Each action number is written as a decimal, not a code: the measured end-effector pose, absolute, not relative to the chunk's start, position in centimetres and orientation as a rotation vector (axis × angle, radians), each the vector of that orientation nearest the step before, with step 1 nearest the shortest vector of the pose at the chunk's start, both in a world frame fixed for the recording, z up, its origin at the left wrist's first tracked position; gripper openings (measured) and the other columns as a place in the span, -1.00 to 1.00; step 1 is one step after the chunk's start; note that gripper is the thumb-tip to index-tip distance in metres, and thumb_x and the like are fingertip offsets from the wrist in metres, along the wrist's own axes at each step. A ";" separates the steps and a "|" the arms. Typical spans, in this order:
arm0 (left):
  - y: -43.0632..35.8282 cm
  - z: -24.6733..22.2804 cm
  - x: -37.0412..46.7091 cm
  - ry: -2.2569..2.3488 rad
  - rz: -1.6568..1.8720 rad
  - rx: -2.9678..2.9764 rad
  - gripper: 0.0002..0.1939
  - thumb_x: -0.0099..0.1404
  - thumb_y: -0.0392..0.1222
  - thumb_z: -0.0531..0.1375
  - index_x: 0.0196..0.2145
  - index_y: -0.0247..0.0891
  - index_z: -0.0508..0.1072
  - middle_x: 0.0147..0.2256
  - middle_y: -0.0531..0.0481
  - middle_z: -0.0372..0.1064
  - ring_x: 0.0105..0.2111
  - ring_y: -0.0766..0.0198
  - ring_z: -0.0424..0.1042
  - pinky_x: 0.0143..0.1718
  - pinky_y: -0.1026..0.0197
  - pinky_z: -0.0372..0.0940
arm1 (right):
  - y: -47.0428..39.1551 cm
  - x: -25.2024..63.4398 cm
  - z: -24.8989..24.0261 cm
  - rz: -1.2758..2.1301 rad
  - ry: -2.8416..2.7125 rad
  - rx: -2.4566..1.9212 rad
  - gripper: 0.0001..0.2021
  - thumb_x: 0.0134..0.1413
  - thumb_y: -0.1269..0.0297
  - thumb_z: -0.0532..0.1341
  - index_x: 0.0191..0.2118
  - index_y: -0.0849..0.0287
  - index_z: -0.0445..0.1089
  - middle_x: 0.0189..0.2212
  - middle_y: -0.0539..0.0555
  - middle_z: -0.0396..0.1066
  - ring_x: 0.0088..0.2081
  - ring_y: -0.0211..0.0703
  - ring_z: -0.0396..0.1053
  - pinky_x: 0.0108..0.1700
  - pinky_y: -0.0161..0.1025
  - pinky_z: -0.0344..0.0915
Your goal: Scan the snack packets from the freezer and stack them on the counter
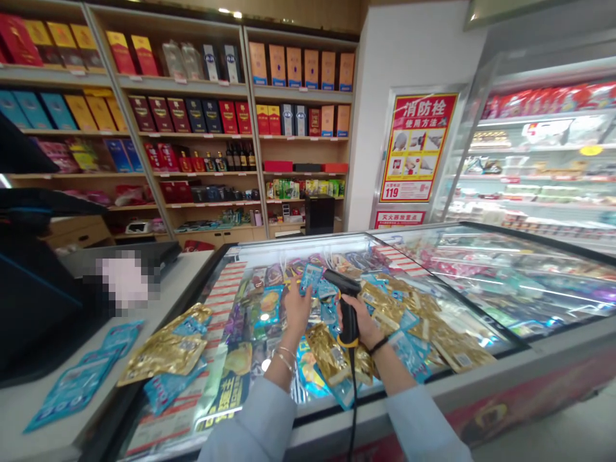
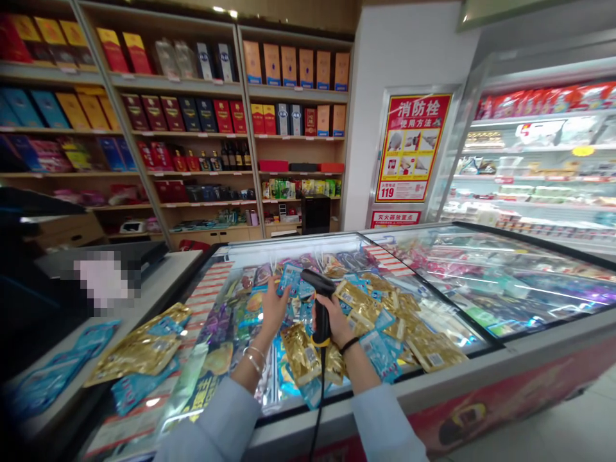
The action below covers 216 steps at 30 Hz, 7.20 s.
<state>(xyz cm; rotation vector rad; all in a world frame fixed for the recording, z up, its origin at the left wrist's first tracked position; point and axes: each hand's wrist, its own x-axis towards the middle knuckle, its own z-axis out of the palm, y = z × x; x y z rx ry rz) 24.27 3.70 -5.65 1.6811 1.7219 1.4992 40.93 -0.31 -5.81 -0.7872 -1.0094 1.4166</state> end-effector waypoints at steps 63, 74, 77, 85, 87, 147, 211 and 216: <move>4.6 -5.0 21.8 1.911 1.639 1.368 -0.68 0.31 -0.14 0.24 0.01 -0.23 0.47 -0.11 -0.15 0.59 -0.16 0.09 0.56 -0.16 0.20 0.31 | -1.9 41.5 -5.2 1.586 -1.184 -0.611 -0.63 -0.04 -0.05 0.34 -0.28 0.15 0.38 -0.71 -0.10 0.34 -0.77 -0.30 0.25 -0.72 -0.39 0.18; 4.7 -5.0 21.6 1.878 1.648 1.365 -0.69 0.30 -0.13 0.24 -0.01 -0.21 0.45 -0.12 -0.13 0.60 -0.12 0.08 0.56 -0.11 0.18 0.32 | -2.1 41.6 -5.1 1.601 -1.194 -0.587 -0.64 -0.03 -0.03 0.33 -0.27 0.16 0.37 -0.71 -0.11 0.35 -0.77 -0.30 0.25 -0.72 -0.40 0.19; 4.6 -5.0 21.6 1.868 1.639 1.359 -0.70 0.30 -0.12 0.24 -0.02 -0.20 0.45 -0.12 -0.13 0.60 -0.16 0.09 0.57 -0.12 0.18 0.32 | -2.0 41.6 -5.0 1.605 -1.196 -0.573 -0.63 -0.02 -0.03 0.33 -0.26 0.16 0.37 -0.71 -0.11 0.34 -0.77 -0.30 0.26 -0.72 -0.40 0.18; 4.9 -5.4 21.6 1.863 1.671 1.367 -0.68 0.31 -0.13 0.22 0.01 -0.22 0.45 -0.11 -0.17 0.59 -0.10 0.04 0.56 -0.08 0.13 0.33 | -1.8 41.7 -5.3 1.588 -1.151 -0.579 -0.64 -0.02 -0.03 0.33 -0.27 0.16 0.39 -0.71 -0.10 0.33 -0.76 -0.30 0.25 -0.71 -0.39 0.18; 5.0 -5.6 21.6 1.855 1.681 1.361 -0.68 0.32 -0.12 0.21 0.01 -0.23 0.45 -0.12 -0.18 0.59 -0.10 0.03 0.56 -0.06 0.10 0.33 | -1.7 41.8 -5.4 1.593 -1.155 -0.585 -0.65 -0.02 -0.04 0.33 -0.28 0.15 0.38 -0.71 -0.10 0.33 -0.76 -0.29 0.26 -0.71 -0.39 0.17; -6.2 -5.9 -4.0 2.904 1.025 1.220 -0.41 0.34 0.07 0.01 0.10 -0.48 0.38 0.05 -0.46 0.42 0.06 -0.26 0.36 0.01 -0.15 0.21 | -2.2 16.2 -9.4 1.980 -1.079 -0.695 -0.60 -0.04 -0.12 0.27 -0.54 0.15 0.32 -0.73 -0.04 0.32 -0.75 -0.28 0.24 -0.72 -0.35 0.21; 4.6 -6.7 29.2 2.390 0.811 1.814 -0.46 0.43 0.12 0.06 -0.02 -0.48 0.45 -0.01 -0.42 0.45 0.04 -0.07 0.43 0.00 0.07 0.25 | 0.0 46.7 -6.3 1.322 -0.790 -0.585 -0.64 -0.18 -0.03 0.39 -0.36 0.12 0.38 -0.71 -0.12 0.31 -0.73 -0.25 0.25 -0.69 -0.32 0.25; 5.1 -6.4 29.3 2.409 0.766 1.832 -0.45 0.44 0.11 0.04 0.00 -0.49 0.46 0.01 -0.41 0.44 0.06 -0.07 0.39 0.01 0.06 0.25 | 0.0 46.7 -6.4 1.326 -0.805 -0.602 -0.66 -0.14 -0.02 0.38 -0.36 0.11 0.36 -0.69 -0.11 0.33 -0.72 -0.24 0.27 -0.69 -0.31 0.27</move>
